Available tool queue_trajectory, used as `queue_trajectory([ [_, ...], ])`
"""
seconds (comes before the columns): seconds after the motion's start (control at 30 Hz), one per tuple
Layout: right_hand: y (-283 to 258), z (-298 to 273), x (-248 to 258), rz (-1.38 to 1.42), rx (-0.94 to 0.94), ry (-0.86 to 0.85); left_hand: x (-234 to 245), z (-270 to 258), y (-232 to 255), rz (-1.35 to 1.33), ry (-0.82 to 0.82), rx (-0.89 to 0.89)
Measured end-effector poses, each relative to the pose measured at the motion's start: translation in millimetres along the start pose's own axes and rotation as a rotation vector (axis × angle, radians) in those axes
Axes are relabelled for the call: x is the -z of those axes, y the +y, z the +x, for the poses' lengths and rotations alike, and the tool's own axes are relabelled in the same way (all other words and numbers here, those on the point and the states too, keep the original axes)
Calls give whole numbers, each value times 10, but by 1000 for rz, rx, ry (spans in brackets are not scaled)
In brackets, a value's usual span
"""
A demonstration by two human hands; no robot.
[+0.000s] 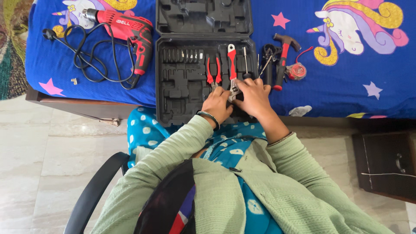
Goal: The person sits at a bed with an open toolbox and arranges its contents. They pick up pliers, an adjustable wrench, a hammer, a tape measure, a screwdriver and drill bits one at a time and seat each into its molded slot in the toolbox tray, repositioning items until they fit.
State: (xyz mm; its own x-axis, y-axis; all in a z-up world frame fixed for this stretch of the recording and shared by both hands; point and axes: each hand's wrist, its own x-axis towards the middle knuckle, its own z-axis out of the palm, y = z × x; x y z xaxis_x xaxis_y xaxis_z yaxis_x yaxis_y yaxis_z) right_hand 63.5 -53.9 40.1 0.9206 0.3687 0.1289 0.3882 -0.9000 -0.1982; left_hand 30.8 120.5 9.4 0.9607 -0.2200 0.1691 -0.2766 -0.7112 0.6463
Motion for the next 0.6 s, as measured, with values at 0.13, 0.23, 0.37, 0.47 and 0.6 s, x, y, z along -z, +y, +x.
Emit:
queue_trajectory([
  [0.13, -37, 24, 56, -52, -8, -38, 72, 224, -54, -93, -35, 22],
  [0.23, -44, 44, 68, -64, -31, -86, 117, 642, -133, 102, -16, -138],
  [0.37, -20, 86, 89, -27, -46, -114, 83, 1200, -161, 354, -290, -201],
  [0.47, -10, 55, 83, -33, -28, -85, -14, 1422, -208, 444, -415, -175],
  [0.6, -83, -44, 31, -56, -38, 31, -129, 1417, -275, 481, -331, -216],
])
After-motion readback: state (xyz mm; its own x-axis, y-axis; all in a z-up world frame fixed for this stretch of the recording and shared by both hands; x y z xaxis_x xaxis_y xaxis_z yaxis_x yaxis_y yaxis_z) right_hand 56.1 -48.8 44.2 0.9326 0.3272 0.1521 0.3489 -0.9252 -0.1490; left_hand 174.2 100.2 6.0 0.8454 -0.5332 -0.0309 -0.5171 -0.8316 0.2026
